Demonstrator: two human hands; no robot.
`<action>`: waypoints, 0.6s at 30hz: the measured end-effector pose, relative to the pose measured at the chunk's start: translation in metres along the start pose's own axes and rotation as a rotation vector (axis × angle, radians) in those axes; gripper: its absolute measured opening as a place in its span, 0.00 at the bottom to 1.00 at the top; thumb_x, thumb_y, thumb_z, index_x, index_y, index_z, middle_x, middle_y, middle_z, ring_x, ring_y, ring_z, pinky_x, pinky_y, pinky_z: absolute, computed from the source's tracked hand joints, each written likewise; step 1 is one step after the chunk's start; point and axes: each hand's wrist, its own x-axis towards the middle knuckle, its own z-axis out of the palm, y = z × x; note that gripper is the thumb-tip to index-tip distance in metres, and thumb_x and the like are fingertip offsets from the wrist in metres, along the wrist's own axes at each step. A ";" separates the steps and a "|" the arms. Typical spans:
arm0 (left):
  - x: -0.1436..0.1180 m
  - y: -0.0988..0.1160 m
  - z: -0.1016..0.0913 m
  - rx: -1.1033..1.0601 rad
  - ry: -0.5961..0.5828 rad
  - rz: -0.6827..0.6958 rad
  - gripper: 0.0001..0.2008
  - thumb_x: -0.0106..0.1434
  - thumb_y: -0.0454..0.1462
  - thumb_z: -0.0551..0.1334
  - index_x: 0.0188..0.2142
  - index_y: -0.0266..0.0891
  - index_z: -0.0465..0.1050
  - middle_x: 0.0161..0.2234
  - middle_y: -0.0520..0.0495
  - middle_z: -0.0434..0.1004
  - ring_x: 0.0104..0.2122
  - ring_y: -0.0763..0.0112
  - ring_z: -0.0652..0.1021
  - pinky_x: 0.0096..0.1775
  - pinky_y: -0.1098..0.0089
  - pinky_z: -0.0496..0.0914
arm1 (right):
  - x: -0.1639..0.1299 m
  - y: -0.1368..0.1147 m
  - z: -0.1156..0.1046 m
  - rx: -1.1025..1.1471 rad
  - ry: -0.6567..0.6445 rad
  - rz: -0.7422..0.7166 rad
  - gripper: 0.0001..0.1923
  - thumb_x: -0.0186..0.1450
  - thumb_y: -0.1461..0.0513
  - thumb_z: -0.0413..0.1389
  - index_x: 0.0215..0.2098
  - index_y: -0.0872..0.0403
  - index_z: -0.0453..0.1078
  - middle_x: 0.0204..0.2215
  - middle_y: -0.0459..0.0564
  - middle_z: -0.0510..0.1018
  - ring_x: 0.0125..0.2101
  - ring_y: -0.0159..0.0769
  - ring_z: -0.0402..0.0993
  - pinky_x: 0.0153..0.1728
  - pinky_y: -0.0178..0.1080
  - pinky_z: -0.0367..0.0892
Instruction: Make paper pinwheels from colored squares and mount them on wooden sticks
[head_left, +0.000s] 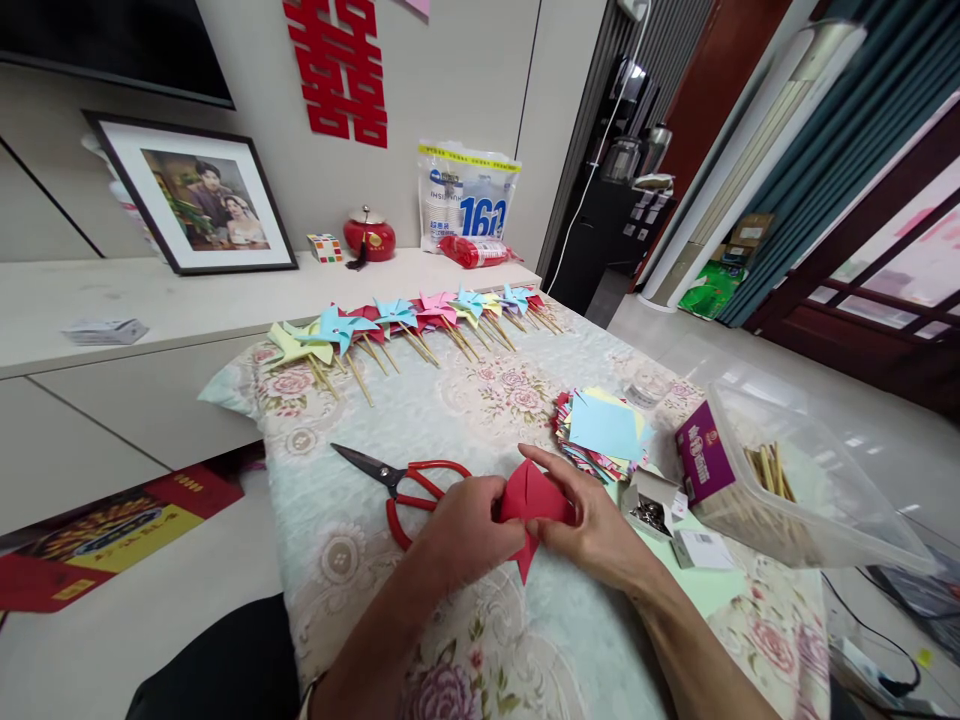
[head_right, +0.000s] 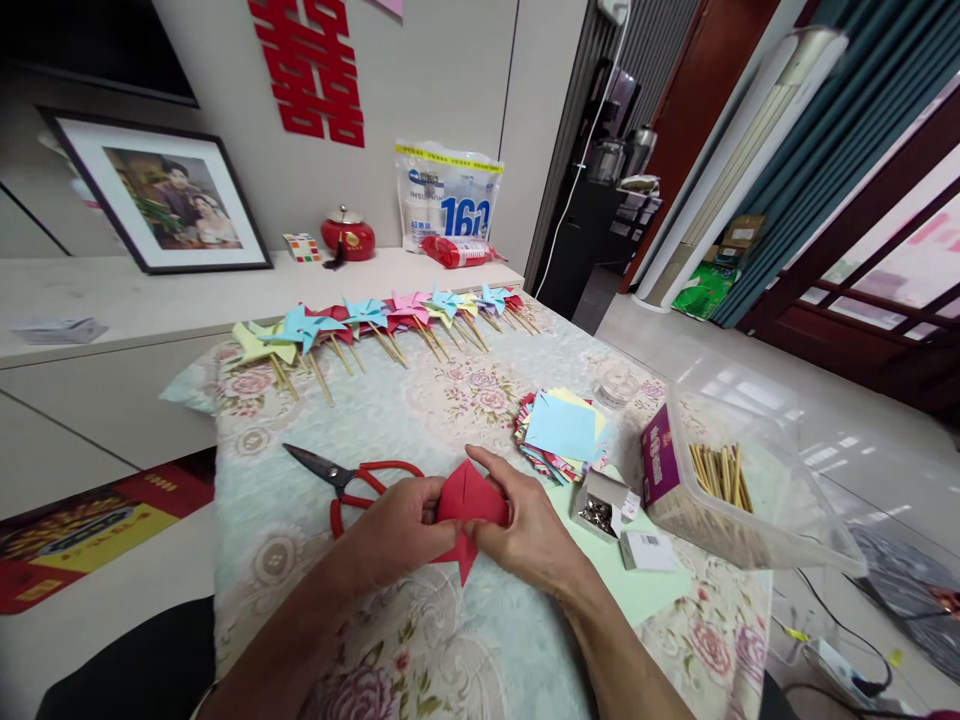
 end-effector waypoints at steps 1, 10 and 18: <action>0.000 0.000 -0.001 -0.020 -0.020 0.005 0.04 0.49 0.36 0.66 0.24 0.37 0.75 0.21 0.50 0.74 0.26 0.66 0.73 0.27 0.70 0.62 | 0.001 0.001 0.000 0.043 0.011 0.008 0.39 0.53 0.68 0.58 0.64 0.52 0.64 0.45 0.49 0.79 0.41 0.43 0.74 0.38 0.39 0.70; 0.000 0.011 -0.006 -0.422 -0.079 0.037 0.19 0.50 0.42 0.70 0.40 0.36 0.75 0.32 0.46 0.81 0.32 0.66 0.78 0.35 0.69 0.69 | 0.011 0.005 0.006 0.671 0.273 0.043 0.28 0.49 0.65 0.67 0.50 0.52 0.74 0.30 0.42 0.78 0.28 0.32 0.71 0.32 0.33 0.67; 0.008 0.000 0.016 -0.352 0.142 0.059 0.15 0.46 0.38 0.71 0.34 0.35 0.77 0.31 0.44 0.82 0.35 0.57 0.80 0.35 0.67 0.73 | 0.011 0.002 0.021 0.747 0.346 -0.020 0.20 0.50 0.64 0.68 0.42 0.52 0.76 0.27 0.41 0.78 0.28 0.31 0.71 0.32 0.32 0.67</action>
